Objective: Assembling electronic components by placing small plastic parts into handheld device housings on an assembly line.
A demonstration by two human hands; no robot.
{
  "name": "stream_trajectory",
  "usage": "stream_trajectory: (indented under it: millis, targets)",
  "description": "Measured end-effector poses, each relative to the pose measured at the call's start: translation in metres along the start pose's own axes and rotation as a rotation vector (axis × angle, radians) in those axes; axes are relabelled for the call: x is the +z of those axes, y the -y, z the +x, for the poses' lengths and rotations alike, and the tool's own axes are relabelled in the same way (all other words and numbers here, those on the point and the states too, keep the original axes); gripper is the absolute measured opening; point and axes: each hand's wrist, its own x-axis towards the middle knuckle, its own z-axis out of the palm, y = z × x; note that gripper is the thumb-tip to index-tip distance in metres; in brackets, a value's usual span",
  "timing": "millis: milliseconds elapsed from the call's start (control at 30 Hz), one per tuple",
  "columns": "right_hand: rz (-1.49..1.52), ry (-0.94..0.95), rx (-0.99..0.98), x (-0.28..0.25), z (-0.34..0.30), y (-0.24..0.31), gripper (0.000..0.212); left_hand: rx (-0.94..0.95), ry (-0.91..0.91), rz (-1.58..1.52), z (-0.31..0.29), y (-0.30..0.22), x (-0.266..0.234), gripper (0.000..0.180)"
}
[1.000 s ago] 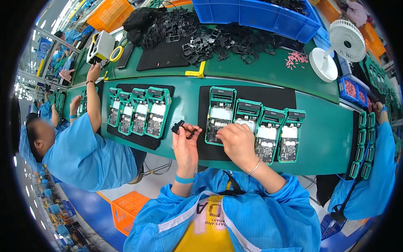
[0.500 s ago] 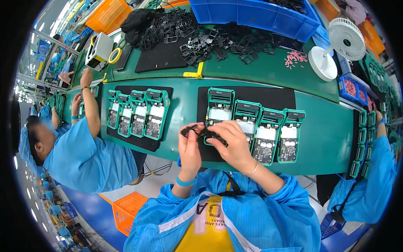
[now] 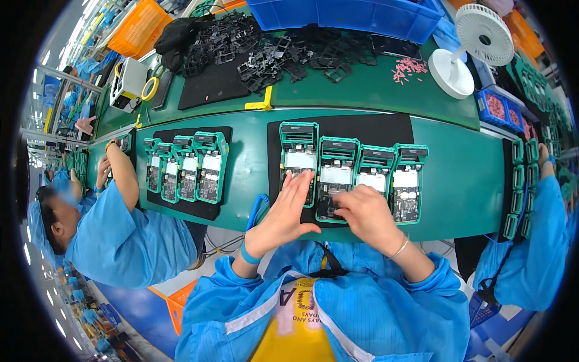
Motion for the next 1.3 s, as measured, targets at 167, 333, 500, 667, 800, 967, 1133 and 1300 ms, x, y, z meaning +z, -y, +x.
stream_trajectory:
  millis: [167, 333, 500, 667, 800, 967, 1133, 1300]
  targets:
    - [-0.089, 0.037, -0.058, 0.006, -0.003, -0.002, 0.011, 0.014, 0.016, 0.104, -0.001, 0.003, 0.014, 0.107]
    - [-0.119, -0.023, -0.070, 0.010, -0.005, 0.000, 0.003, -0.010, 0.060, 0.087, 0.000, 0.002, 0.012, 0.105]
    - [-0.226, -0.067, -0.174, 0.012, -0.004, -0.006, 0.006, 0.099, 0.127, 0.055, 0.036, 0.008, -0.040, 0.094]
    - [-0.074, 0.038, -0.219, -0.007, 0.014, -0.021, 0.013, 0.284, -0.143, 0.266, 0.142, 0.056, -0.090, 0.034]
    - [-0.258, -0.121, -0.360, -0.045, 0.105, -0.057, 0.018, 0.104, -0.214, 0.506, 0.197, 0.116, -0.081, 0.038]
    - [-0.544, -0.207, -0.320, -0.046, 0.187, -0.105, 0.029, -0.042, -0.219, 0.731, 0.218, 0.140, -0.044, 0.035]
    - [-0.766, -0.080, -0.313, -0.024, 0.203, -0.129, 0.023, 0.088, -0.326, 0.571, 0.216, 0.143, -0.043, 0.024]
    - [-0.915, 0.007, -0.475, -0.038, 0.189, -0.128, 0.021, -0.042, -0.544, 0.040, 0.193, 0.142, -0.061, 0.022]
